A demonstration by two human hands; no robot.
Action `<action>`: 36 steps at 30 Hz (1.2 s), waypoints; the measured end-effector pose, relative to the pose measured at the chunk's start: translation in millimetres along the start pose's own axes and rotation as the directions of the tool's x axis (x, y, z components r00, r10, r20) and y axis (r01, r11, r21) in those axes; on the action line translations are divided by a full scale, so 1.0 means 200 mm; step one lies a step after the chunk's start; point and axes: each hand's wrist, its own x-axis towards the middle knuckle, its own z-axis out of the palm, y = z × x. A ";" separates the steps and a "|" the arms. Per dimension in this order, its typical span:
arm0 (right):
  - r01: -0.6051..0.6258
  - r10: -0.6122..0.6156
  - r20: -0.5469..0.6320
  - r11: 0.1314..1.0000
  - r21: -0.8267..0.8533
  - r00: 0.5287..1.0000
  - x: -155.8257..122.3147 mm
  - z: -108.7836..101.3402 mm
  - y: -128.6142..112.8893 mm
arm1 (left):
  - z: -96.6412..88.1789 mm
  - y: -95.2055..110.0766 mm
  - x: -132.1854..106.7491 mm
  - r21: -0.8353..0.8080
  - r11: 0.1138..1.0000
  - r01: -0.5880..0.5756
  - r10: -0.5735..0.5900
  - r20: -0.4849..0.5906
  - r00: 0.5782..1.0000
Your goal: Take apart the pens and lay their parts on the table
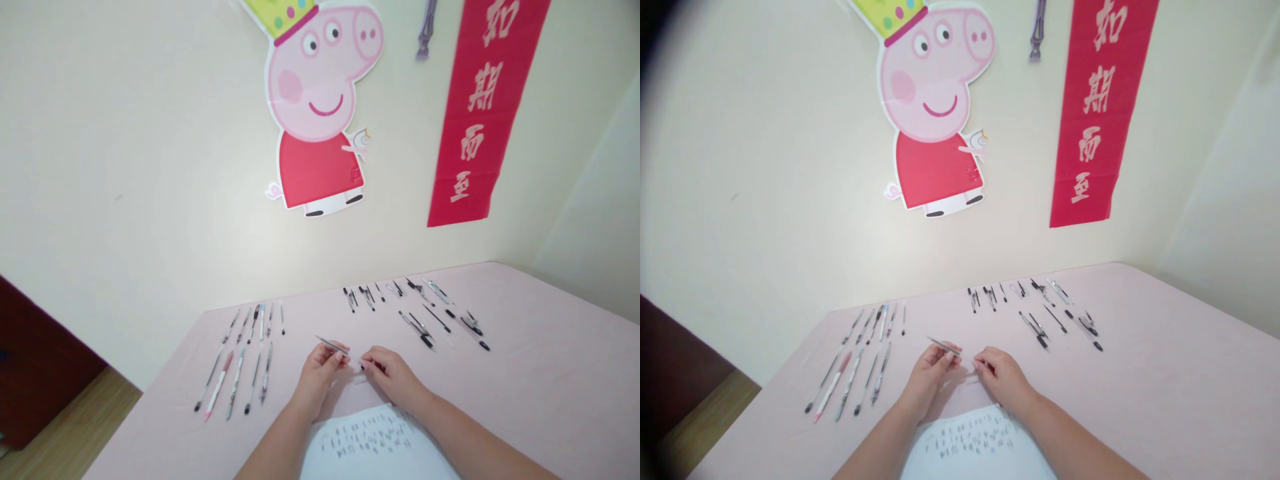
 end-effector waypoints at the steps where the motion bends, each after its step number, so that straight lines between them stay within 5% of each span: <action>1: 0.005 -0.005 0.002 1.000 0.003 1.000 0.00 0.00 0.00 | 0.00 0.00 0.00 0.010 1.000 -0.003 0.003 0.007 1.000; 16: 0.003 -0.003 -0.003 0.999 0.047 1.000 0.00 0.01 0.00 | 0.01 0.00 -0.01 -0.005 1.000 -0.024 0.024 -0.021 1.000; 26: 0.027 -0.027 0.008 0.997 0.073 1.000 -0.01 0.00 -0.04 | 0.04 -0.02 -0.03 0.192 0.964 -0.185 0.189 -0.002 0.982; 30: -0.055 0.059 -0.014 0.981 0.184 0.998 -0.02 0.01 -0.07 | 0.04 0.01 -0.04 0.232 0.949 -0.215 0.225 -0.015 0.974; 33: -0.223 0.226 0.044 0.879 0.422 0.973 -0.02 0.05 -0.08 | 0.04 0.03 -0.04 0.255 0.940 -0.225 0.243 -0.038 0.969; 36: -0.397 0.349 0.207 0.666 0.631 0.914 -0.03 0.06 -0.09 | 0.04 0.04 -0.04 0.256 0.939 -0.229 0.248 -0.041 0.968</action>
